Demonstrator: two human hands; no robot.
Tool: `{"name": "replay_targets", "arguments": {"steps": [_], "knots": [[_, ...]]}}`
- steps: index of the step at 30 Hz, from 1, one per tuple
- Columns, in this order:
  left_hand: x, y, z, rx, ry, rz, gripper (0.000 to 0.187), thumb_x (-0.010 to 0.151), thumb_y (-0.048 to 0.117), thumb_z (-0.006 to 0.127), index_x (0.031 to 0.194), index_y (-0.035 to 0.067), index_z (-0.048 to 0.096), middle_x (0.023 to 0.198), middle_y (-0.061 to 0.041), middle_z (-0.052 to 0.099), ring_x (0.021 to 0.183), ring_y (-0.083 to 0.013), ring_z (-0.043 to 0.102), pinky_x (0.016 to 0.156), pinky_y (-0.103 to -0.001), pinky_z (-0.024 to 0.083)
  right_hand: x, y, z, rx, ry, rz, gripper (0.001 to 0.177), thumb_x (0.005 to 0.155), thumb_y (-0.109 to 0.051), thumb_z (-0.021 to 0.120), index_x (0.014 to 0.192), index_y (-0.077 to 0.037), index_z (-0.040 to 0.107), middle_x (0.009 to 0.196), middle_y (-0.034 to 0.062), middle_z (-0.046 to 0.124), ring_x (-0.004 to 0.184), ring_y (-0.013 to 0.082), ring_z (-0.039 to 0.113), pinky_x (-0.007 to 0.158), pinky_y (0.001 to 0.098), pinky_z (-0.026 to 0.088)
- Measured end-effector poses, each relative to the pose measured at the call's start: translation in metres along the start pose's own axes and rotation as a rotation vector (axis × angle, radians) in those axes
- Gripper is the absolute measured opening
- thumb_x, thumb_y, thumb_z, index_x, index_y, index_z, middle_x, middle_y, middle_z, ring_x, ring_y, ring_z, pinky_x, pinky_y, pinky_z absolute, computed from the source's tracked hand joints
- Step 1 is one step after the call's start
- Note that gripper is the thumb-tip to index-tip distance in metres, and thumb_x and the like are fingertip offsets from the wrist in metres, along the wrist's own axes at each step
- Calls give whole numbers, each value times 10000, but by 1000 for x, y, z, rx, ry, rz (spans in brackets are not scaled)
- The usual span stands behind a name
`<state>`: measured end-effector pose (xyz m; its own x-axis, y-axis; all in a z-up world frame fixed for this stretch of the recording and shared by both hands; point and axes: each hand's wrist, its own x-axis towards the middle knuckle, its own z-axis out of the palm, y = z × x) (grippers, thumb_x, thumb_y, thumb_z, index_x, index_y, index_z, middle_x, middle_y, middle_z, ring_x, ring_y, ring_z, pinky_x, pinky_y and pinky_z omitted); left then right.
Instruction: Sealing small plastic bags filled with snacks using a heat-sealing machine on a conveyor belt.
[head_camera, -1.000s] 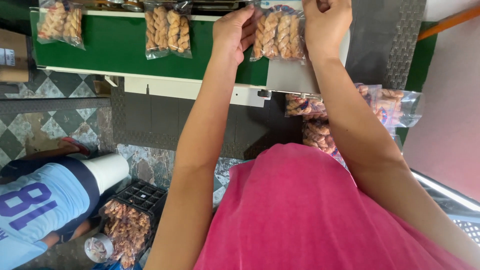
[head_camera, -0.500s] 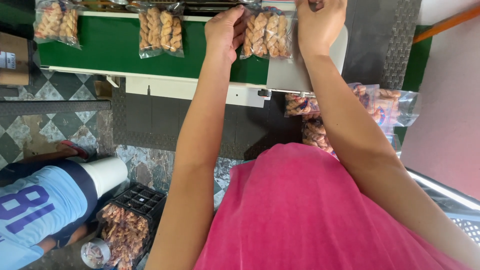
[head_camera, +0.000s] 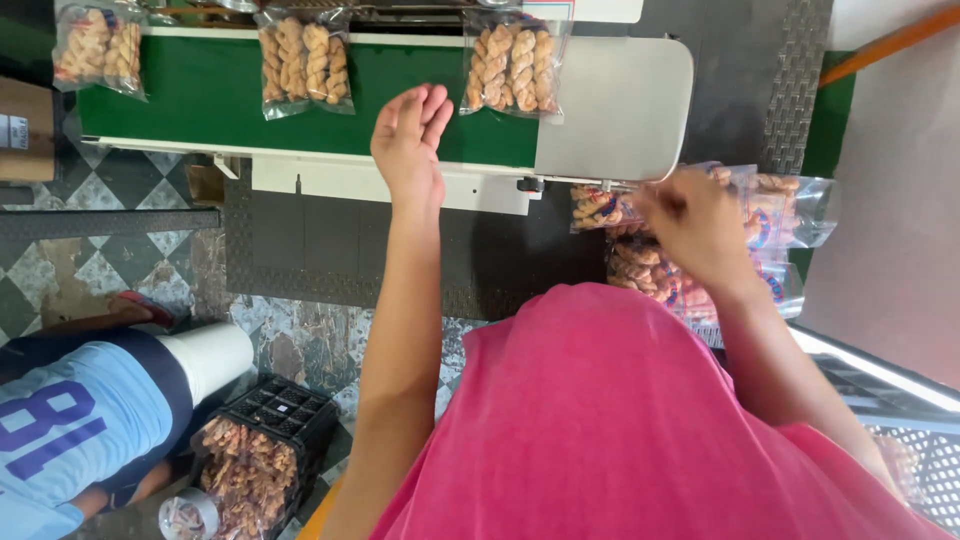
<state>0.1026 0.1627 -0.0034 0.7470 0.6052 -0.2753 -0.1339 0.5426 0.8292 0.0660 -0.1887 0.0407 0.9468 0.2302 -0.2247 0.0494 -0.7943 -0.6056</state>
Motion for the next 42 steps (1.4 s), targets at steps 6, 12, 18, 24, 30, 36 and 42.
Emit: {"name": "replay_targets", "arguments": {"steps": [6,12,18,24,30,36,42], "knots": [[8,0,-11,34,-16,0,176,902,135,770,985,-9,712,978,-194,790,960,-315,803,964,-474,679,-75,27,11,-308,-251,321,468,984,-583,608,1197,-195,761,1158,57,732,1025,330,730,800,526,563],[-3,3,-8,129,22,104,170,894,154,772,978,20,710,970,-149,791,926,-263,804,908,-429,696,-69,18,4,-349,-237,315,653,936,-532,605,1510,-225,571,1365,173,682,1232,444,651,899,640,539],[-119,-12,10,603,-284,245,97,979,226,786,1033,151,759,923,-30,763,894,-118,761,813,-318,663,-51,117,80,-473,-189,119,330,1027,-529,540,1184,-310,728,1033,15,777,1106,281,750,880,512,622],[-151,-45,8,1062,-1186,407,801,815,288,924,1509,140,551,1398,-248,630,1344,-484,599,1147,-612,499,-52,51,42,-214,79,-751,73,979,-171,604,950,-185,670,793,36,581,844,331,639,680,455,521],[-132,-93,20,1214,-1272,3,811,714,532,895,1369,130,636,1047,-159,785,1094,-402,732,956,-574,571,-55,-2,-1,-170,280,-907,167,1074,-180,575,944,-173,681,925,38,665,926,310,639,795,443,491],[-167,-54,33,750,-1053,-126,609,758,374,965,1260,169,688,1099,-66,785,1090,-235,744,987,-443,565,-70,5,-20,338,376,-377,1069,805,-241,1004,1618,33,367,1335,236,440,1267,427,530,1026,463,531],[-187,-10,75,64,-1110,-345,330,900,-60,827,1173,58,683,822,-83,754,772,-169,763,745,-328,648,-71,-15,-13,1137,-141,22,400,813,-26,889,1088,-19,599,944,84,676,829,189,747,618,314,628]]}}
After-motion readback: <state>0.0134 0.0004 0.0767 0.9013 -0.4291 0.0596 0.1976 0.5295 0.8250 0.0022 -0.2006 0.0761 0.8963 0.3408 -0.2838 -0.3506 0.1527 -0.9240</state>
